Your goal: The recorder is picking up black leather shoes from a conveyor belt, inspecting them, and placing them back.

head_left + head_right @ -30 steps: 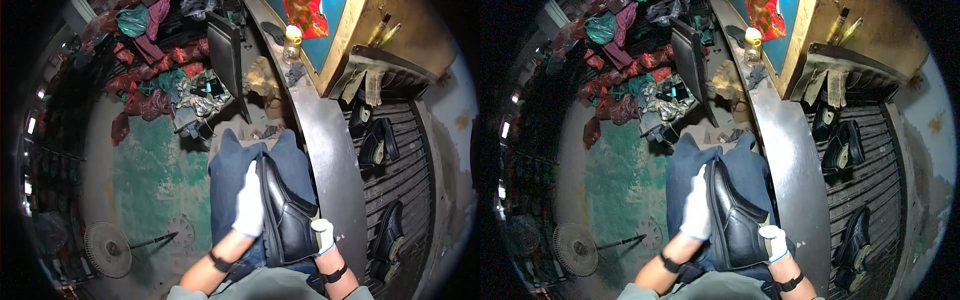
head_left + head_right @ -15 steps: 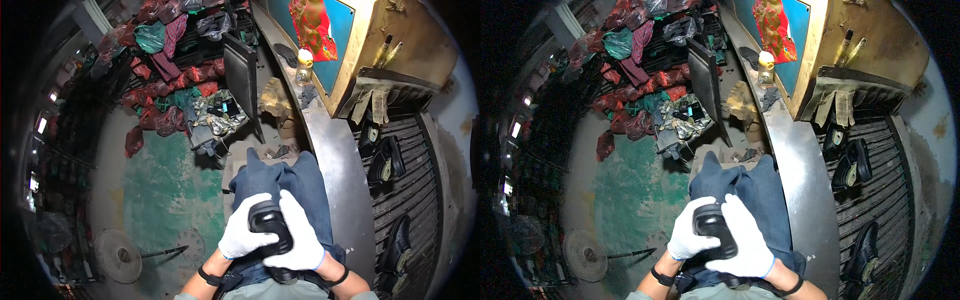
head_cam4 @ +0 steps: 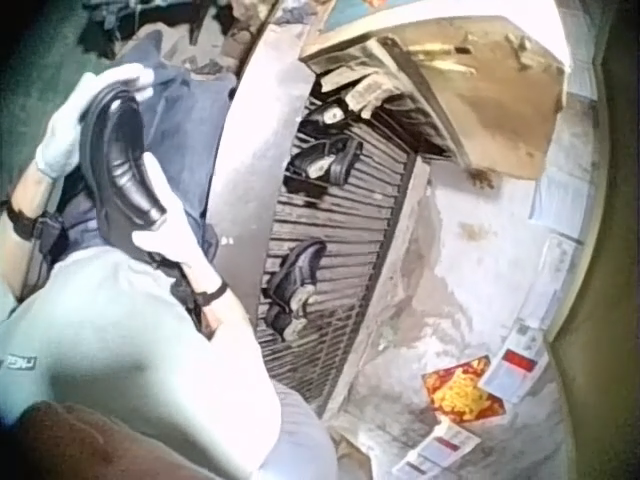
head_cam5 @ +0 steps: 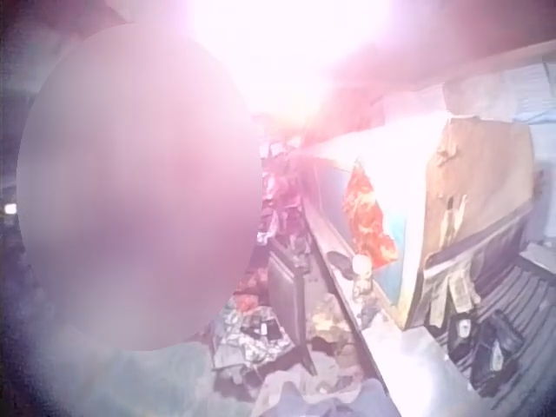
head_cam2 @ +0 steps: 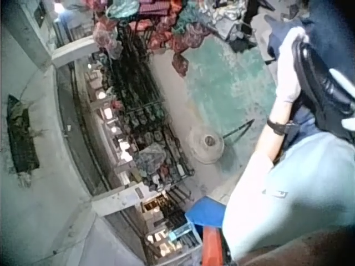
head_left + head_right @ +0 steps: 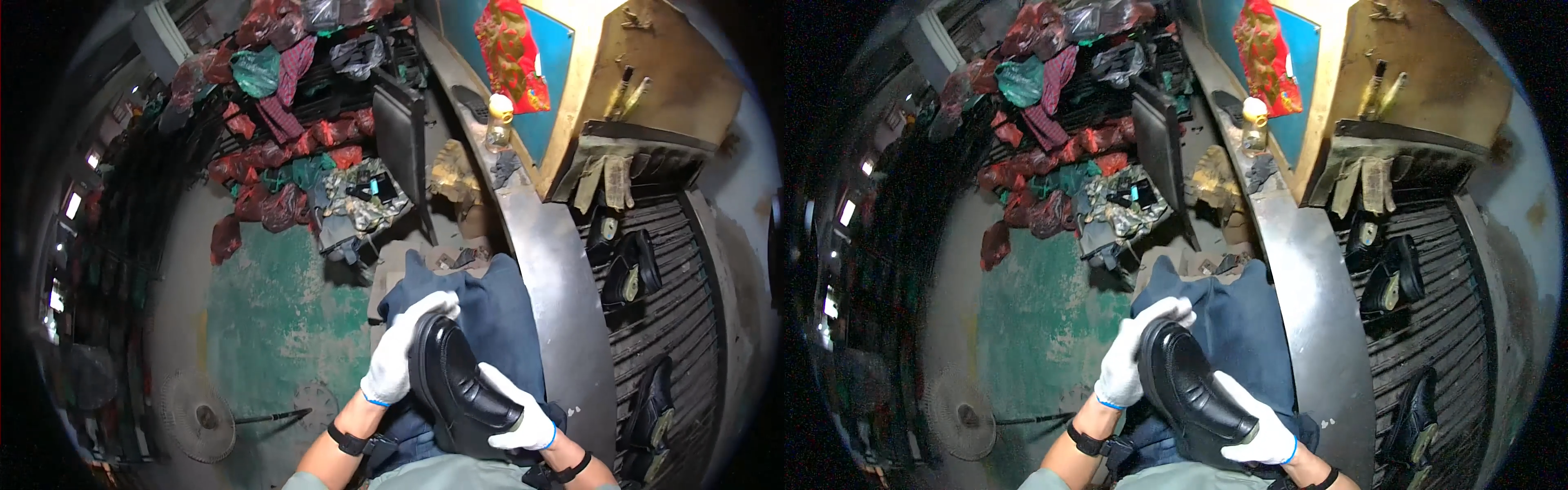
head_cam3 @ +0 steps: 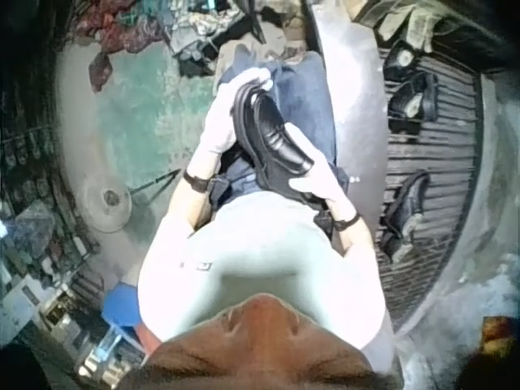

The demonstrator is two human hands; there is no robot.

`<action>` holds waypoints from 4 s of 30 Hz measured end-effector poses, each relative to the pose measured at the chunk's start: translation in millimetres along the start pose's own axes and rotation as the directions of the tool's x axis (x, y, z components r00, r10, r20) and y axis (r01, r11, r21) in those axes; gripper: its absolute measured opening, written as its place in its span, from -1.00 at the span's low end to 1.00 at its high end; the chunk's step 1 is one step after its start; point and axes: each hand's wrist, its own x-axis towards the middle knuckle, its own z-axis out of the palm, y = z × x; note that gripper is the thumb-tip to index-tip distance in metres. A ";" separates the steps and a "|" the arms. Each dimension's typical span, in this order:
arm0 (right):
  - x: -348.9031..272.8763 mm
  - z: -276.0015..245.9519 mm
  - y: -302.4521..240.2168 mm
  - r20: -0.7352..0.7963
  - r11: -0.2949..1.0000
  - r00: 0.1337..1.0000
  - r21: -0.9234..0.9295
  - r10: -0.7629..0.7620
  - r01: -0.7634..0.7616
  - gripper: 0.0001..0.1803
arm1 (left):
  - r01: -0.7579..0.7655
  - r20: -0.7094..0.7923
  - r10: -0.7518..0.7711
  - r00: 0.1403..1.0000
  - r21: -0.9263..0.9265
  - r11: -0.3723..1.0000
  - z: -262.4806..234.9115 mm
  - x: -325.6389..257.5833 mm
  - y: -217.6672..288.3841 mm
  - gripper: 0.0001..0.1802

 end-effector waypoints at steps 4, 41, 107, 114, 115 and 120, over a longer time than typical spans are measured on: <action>-16.2 -1.0 -4.8 -0.044 0.973 0.997 0.223 0.063 -0.052 0.45 | -0.003 0.094 -0.016 0.995 0.201 0.980 21.5 24.6 -13.8 -0.65; -38.0 -313.2 67.3 -0.956 0.959 -0.081 -0.280 -0.283 -0.045 0.30 | 0.331 0.198 -0.309 0.930 -0.090 0.939 54.2 -6.3 -62.6 0.01; -6.8 54.9 -49.2 -0.438 0.831 0.888 -0.539 -0.141 -0.134 0.39 | 0.041 0.559 -0.036 0.829 0.003 0.999 -6.3 66.3 21.9 0.23; -2.5 37.7 -37.6 -0.411 0.870 0.898 -0.488 -0.159 -0.070 0.46 | 0.086 0.517 -0.049 0.854 -0.047 0.995 -6.5 59.0 2.0 0.53; -1.4 36.6 -36.3 -0.413 0.877 0.897 -0.475 -0.156 -0.066 0.47 | 0.084 0.510 -0.056 0.859 -0.031 0.996 -5.0 59.3 2.1 0.56; 14.9 29.1 -29.3 -0.369 0.900 0.898 -0.431 -0.240 0.063 0.49 | 0.094 0.556 -0.054 0.829 -0.044 0.995 9.6 75.7 51.9 0.48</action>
